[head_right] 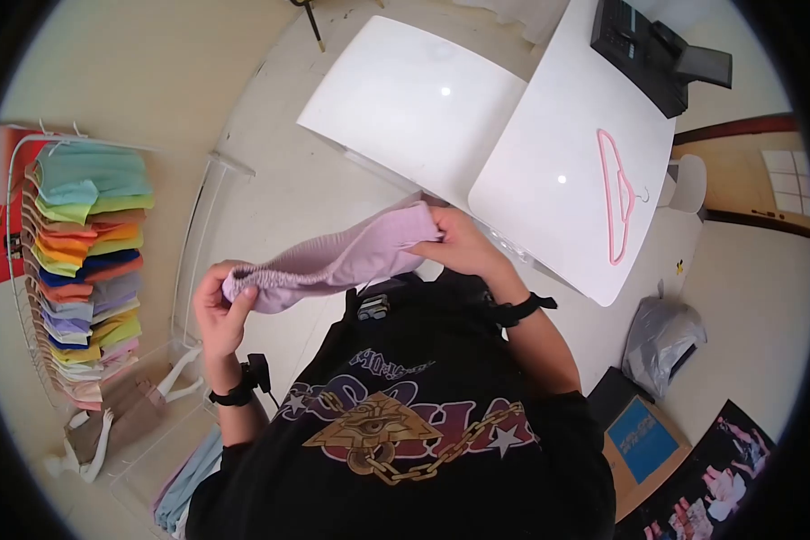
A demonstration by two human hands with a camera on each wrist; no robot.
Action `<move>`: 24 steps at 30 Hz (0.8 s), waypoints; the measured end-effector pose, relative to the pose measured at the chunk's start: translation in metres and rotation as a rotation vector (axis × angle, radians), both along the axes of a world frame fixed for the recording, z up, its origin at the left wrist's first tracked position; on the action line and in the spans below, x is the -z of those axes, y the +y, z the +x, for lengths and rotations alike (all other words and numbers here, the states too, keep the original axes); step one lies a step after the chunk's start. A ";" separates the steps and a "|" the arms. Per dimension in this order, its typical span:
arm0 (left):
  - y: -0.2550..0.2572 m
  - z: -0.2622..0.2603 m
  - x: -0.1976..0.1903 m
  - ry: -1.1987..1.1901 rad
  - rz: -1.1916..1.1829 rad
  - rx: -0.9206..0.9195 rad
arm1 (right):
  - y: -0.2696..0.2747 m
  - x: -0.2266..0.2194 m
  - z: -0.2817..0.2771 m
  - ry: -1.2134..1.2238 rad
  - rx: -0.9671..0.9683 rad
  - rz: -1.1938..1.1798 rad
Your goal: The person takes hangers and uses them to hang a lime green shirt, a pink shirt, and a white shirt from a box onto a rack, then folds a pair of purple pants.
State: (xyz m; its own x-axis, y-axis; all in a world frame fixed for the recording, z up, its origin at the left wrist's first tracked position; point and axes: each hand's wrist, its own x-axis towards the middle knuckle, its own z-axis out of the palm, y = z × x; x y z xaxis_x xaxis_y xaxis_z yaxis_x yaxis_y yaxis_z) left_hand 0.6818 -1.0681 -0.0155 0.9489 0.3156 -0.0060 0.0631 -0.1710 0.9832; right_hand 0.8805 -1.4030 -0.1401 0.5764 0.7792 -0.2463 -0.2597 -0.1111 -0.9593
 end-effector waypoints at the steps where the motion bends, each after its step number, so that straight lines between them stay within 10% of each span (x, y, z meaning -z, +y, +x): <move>1: 0.008 -0.008 0.009 0.080 -0.079 -0.055 | 0.000 -0.012 -0.006 0.037 0.066 0.031; 13: 0.018 0.008 0.051 0.233 -0.152 0.147 | 0.006 -0.082 -0.037 -0.137 0.364 -0.110; 24: -0.064 0.137 -0.073 -0.194 0.166 0.493 | -0.096 -0.251 -0.084 -1.100 0.898 -0.304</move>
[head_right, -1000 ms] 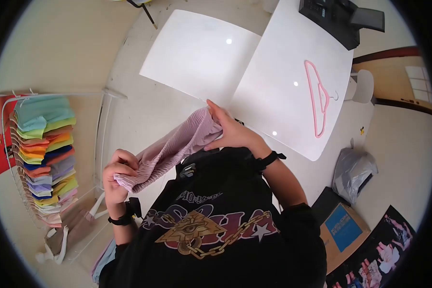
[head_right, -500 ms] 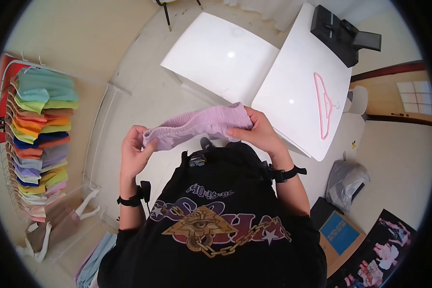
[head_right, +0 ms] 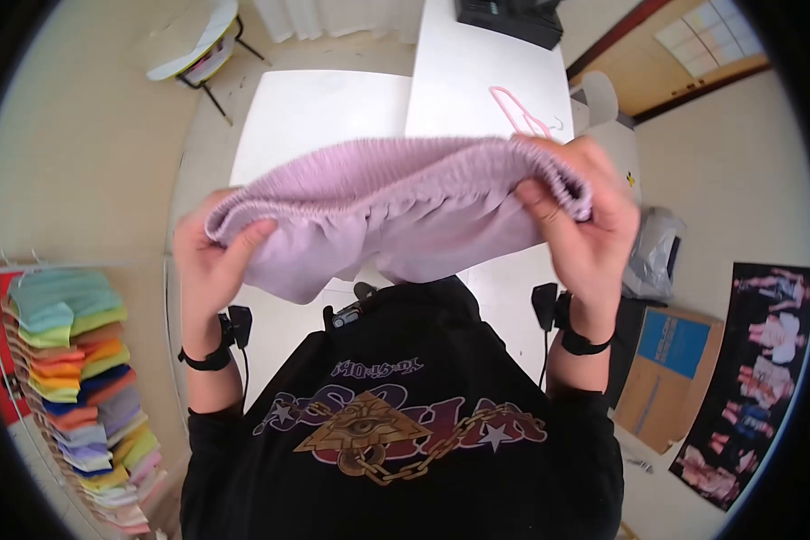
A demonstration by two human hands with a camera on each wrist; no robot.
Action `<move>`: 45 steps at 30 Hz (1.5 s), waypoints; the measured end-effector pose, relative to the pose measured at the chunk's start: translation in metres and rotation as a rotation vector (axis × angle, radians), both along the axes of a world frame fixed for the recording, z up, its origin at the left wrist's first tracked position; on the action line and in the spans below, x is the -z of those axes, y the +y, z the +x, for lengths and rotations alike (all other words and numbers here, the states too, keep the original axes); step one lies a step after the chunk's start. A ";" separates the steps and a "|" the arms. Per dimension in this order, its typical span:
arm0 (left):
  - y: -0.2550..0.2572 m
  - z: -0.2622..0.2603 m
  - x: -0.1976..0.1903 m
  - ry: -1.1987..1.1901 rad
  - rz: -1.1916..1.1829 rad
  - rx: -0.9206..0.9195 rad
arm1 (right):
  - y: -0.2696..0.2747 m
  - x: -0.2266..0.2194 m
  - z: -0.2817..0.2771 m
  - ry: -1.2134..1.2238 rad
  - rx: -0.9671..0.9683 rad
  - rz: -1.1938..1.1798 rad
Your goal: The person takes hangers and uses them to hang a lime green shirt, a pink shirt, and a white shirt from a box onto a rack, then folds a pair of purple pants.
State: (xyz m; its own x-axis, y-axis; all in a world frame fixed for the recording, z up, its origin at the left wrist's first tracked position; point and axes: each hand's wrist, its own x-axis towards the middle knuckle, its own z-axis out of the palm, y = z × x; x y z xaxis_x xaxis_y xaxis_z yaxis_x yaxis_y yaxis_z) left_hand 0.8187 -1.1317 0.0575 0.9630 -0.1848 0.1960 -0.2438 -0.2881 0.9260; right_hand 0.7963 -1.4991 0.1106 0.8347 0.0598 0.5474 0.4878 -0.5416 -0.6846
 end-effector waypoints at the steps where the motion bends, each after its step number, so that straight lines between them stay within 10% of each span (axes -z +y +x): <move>1: -0.014 0.014 -0.010 -0.067 -0.009 0.016 | -0.010 -0.008 0.001 -0.063 0.061 -0.038; 14: -0.239 0.246 0.003 -0.206 0.094 0.080 | -0.195 0.036 0.166 -0.067 0.575 -0.230; 20: -0.332 0.211 0.095 0.193 0.199 0.062 | -0.168 0.155 0.186 0.253 0.445 -0.140; 29: -0.354 0.190 0.138 0.322 0.031 0.150 | -0.141 0.201 0.164 0.378 0.203 0.232; 34: -0.345 0.188 0.135 0.358 -0.173 0.336 | -0.141 0.179 0.168 0.205 0.263 0.136; 39: -0.323 0.189 0.118 0.366 -0.314 0.591 | -0.160 0.141 0.167 0.543 0.229 0.121; 45: -0.290 0.187 0.149 0.378 -0.297 0.574 | -0.200 0.005 0.174 0.348 0.247 0.220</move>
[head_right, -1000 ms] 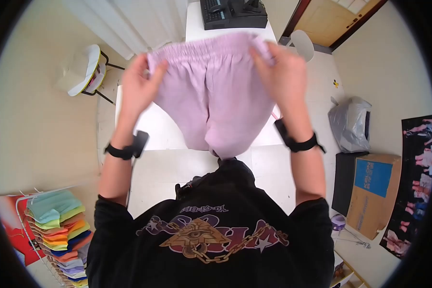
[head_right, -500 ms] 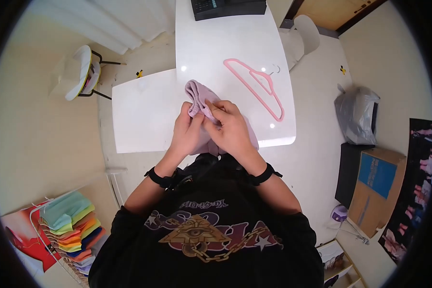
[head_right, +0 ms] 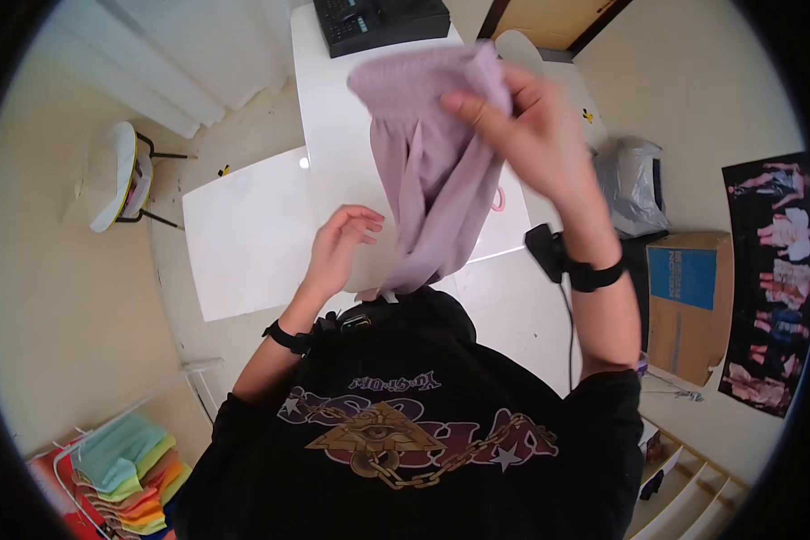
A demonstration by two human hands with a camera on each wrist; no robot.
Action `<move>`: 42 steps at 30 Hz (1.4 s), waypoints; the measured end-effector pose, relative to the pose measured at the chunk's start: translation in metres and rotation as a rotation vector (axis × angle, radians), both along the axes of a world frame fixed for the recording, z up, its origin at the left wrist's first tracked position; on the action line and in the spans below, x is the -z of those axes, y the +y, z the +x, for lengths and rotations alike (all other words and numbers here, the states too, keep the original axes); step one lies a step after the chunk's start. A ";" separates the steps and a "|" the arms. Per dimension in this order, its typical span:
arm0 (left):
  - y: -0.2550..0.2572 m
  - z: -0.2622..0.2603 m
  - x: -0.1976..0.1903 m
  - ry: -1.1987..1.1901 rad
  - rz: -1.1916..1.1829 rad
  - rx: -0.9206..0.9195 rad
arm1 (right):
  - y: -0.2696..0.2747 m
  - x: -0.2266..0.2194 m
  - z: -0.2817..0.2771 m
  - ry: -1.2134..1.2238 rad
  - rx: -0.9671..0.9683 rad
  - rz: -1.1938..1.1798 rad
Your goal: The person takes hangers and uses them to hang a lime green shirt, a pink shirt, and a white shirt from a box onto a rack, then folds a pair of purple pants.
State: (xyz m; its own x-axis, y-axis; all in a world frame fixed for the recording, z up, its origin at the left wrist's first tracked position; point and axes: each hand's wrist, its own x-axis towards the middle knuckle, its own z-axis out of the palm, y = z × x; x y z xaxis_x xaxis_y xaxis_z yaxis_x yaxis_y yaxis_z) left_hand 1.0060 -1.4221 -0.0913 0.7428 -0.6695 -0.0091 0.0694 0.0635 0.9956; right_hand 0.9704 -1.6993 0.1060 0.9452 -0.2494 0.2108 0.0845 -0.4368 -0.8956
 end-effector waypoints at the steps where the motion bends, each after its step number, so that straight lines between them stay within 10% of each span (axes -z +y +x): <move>1: 0.003 0.000 0.005 -0.075 0.089 0.067 | 0.000 -0.034 -0.002 -0.071 0.026 -0.008; 4: -0.009 -0.016 0.013 0.011 0.049 0.219 | 0.001 -0.117 -0.008 -0.316 0.207 -0.080; 7: -0.023 -0.026 0.024 -0.012 0.085 0.358 | -0.001 -0.196 -0.028 -0.402 -0.263 -0.076; 13: -0.055 -0.026 0.060 0.405 -0.235 0.358 | 0.046 -0.254 -0.133 -0.702 0.107 -0.353; 14: -0.060 -0.022 0.078 0.450 -0.354 0.408 | -0.072 -0.279 -0.248 -0.692 0.123 -0.372; 16: -0.069 -0.025 0.055 0.762 -0.529 0.398 | 0.089 -0.241 -0.140 -0.705 0.052 -0.282; 19: -0.097 -0.047 0.051 1.037 -0.754 0.469 | 0.150 -0.215 -0.084 -0.718 -0.039 -0.162; 21: -0.116 -0.074 0.087 0.166 -0.364 0.448 | 0.145 -0.201 -0.083 -0.721 -0.080 -0.057; 22: -0.120 -0.085 0.090 0.181 -0.363 0.477 | 0.143 -0.196 -0.111 -0.726 -0.096 -0.002; 25: -0.129 -0.118 0.063 1.298 -0.457 0.606 | 0.137 -0.204 -0.266 -0.758 -0.126 0.156; 27: -0.133 -0.128 0.044 1.248 -0.358 0.601 | 0.135 -0.206 -0.371 -0.803 -0.147 0.271; 29: -0.146 -0.130 0.057 0.102 -0.120 0.811 | 0.134 -0.200 -0.450 -0.863 -0.175 0.396; 32: -0.167 -0.163 0.054 0.266 -0.089 0.943 | 0.138 -0.184 -0.551 -0.971 -0.222 0.569; 33: -0.175 -0.176 0.049 0.347 -0.076 0.987 | 0.132 -0.195 -0.581 -1.043 0.201 0.414; 36: -0.204 -0.216 0.022 0.565 -0.045 1.093 | 0.074 -0.175 -0.615 -0.402 0.651 0.545; 38: -0.227 -0.244 0.000 0.703 -0.013 1.162 | 0.028 -0.060 -0.580 -0.851 1.408 0.082; 39: -0.240 -0.261 -0.010 0.776 0.010 1.197 | -0.005 -0.080 -0.543 -0.794 1.307 0.565; 42: -0.270 -0.303 -0.027 1.005 0.117 1.272 | -0.107 0.001 -0.549 -0.342 1.068 0.763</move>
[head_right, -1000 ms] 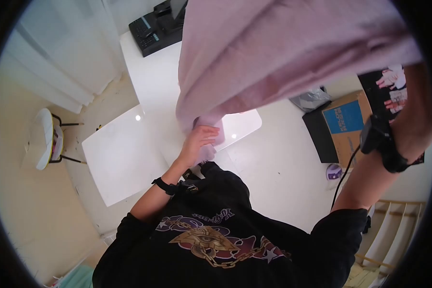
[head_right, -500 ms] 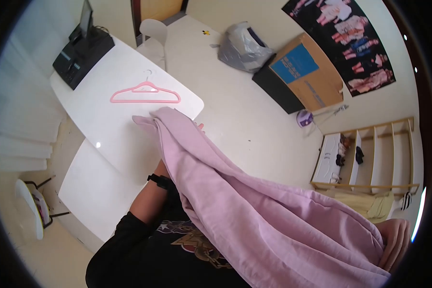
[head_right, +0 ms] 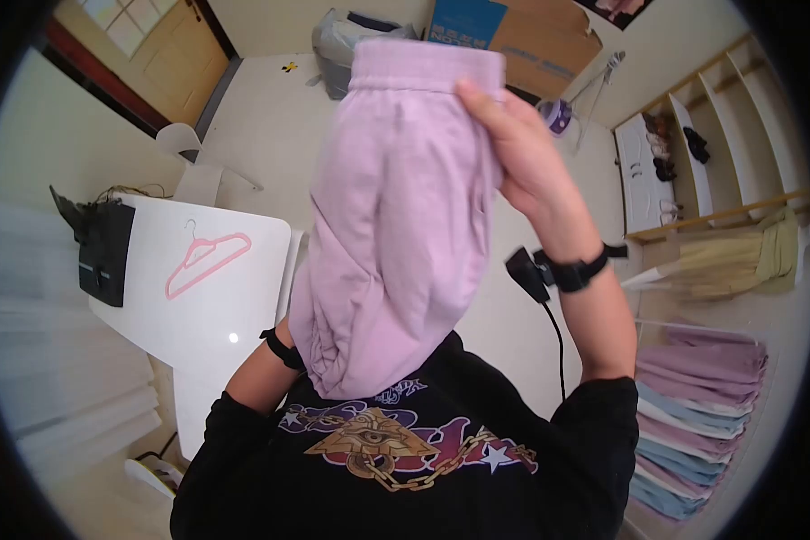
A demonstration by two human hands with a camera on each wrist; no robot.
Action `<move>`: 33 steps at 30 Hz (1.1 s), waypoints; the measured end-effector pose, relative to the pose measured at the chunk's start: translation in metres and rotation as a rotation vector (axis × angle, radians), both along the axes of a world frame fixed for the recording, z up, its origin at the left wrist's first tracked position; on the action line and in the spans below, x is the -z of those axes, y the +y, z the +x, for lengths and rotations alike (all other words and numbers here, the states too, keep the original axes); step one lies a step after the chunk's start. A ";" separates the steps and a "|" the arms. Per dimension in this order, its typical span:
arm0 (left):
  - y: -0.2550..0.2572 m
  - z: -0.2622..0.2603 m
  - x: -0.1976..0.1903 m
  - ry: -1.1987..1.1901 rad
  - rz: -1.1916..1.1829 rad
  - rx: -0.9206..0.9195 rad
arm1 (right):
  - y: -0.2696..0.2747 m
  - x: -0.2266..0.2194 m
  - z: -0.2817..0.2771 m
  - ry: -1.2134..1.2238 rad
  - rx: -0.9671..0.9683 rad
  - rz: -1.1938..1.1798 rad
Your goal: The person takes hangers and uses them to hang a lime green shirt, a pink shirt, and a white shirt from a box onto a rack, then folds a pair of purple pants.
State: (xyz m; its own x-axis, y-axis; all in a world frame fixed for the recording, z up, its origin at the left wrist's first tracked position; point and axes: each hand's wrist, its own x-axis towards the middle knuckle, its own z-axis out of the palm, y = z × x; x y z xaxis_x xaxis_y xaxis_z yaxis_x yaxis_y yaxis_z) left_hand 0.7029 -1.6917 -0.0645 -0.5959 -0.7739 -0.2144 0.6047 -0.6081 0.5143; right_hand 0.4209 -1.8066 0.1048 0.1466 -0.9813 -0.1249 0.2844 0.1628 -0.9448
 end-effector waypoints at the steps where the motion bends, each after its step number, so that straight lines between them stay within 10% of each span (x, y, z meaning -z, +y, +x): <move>1: -0.004 -0.008 -0.004 0.039 0.075 0.043 | -0.030 0.046 -0.009 -0.010 -0.045 0.048; 10: -0.137 -0.049 0.024 -0.291 -0.090 0.281 | -0.088 0.147 -0.079 0.134 -0.153 0.485; 15: -0.267 -0.072 0.089 -0.332 -0.313 0.451 | -0.108 0.192 -0.138 -0.238 -0.078 0.440; 21: -0.439 -0.131 0.065 -0.384 -0.635 0.627 | -0.182 0.138 -0.163 -0.019 0.064 0.192; 23: -0.470 -0.151 -0.005 -0.616 -0.547 0.491 | -0.204 0.118 -0.170 0.103 0.228 0.145; 27: -0.546 -0.183 0.005 -0.564 0.078 0.397 | -0.251 0.113 -0.178 0.280 0.386 0.096; 30: -0.614 -0.221 0.014 -0.077 0.257 0.370 | -0.318 0.116 -0.203 0.378 0.467 0.173; 33: -0.644 -0.270 0.040 -0.588 -0.339 0.166 | -0.388 0.141 -0.236 0.391 0.477 0.088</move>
